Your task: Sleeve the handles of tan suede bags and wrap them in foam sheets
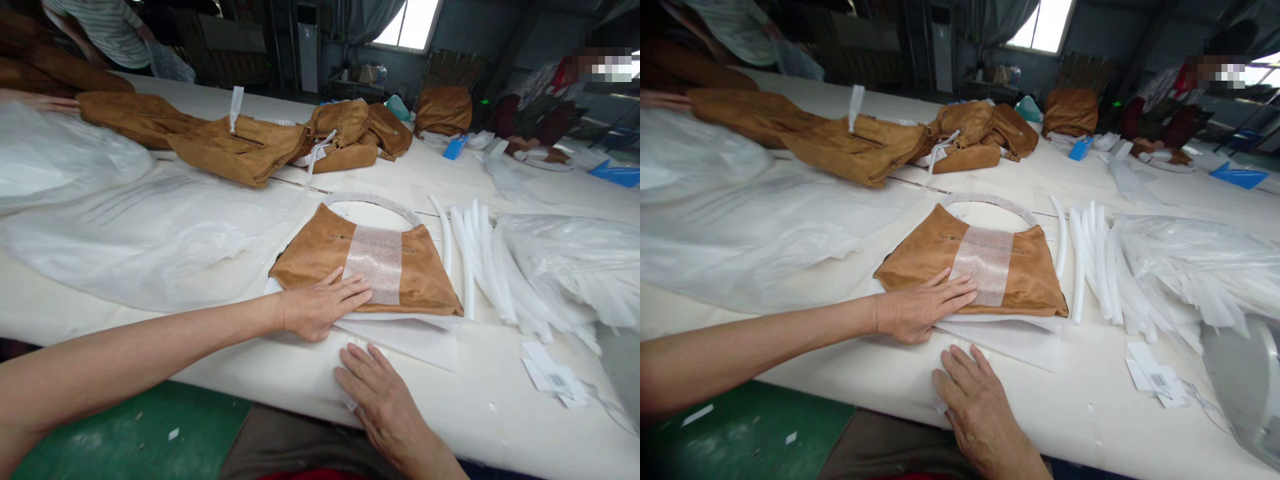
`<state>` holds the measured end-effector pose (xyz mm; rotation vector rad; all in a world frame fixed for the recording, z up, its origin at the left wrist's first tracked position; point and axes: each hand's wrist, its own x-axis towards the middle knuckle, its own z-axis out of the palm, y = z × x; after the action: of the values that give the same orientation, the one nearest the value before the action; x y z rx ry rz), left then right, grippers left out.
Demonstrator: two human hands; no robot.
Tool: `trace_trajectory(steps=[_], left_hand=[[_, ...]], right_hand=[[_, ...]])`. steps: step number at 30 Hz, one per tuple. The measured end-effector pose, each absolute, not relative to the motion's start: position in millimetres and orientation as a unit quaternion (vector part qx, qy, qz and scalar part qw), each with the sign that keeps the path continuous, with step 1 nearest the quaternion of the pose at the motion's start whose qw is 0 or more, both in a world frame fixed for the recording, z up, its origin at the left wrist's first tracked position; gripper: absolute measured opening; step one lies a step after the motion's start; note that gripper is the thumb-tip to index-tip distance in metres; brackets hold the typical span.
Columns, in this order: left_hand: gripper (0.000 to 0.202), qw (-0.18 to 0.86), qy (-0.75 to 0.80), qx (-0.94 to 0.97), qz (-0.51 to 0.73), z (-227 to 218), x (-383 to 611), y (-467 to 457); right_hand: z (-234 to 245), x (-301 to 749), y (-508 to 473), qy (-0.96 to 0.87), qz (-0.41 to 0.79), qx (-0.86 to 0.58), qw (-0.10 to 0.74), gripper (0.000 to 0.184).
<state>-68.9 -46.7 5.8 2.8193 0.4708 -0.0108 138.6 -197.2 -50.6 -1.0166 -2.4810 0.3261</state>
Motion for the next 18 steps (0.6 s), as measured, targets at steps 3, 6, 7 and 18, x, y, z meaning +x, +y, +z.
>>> trace_trajectory(steps=[3,6,7,18], left_hand=[[0.097,0.141,0.166,0.976,-0.021,11,-68,-45],[0.095,0.145,0.175,0.973,-0.033,19,-64,-42],[0.094,0.147,0.176,0.973,-0.036,21,-63,-41],[0.094,0.181,0.121,0.976,-0.013,10,-75,-38]], right_hand=[[-52,140,-199,-0.897,0.122,-0.362,0.224,0.057],[-52,135,-199,-0.900,0.107,-0.359,0.225,0.047],[-51,133,-199,-0.902,0.103,-0.356,0.219,0.044],[18,142,-163,-0.923,0.053,-0.324,0.199,0.030]])
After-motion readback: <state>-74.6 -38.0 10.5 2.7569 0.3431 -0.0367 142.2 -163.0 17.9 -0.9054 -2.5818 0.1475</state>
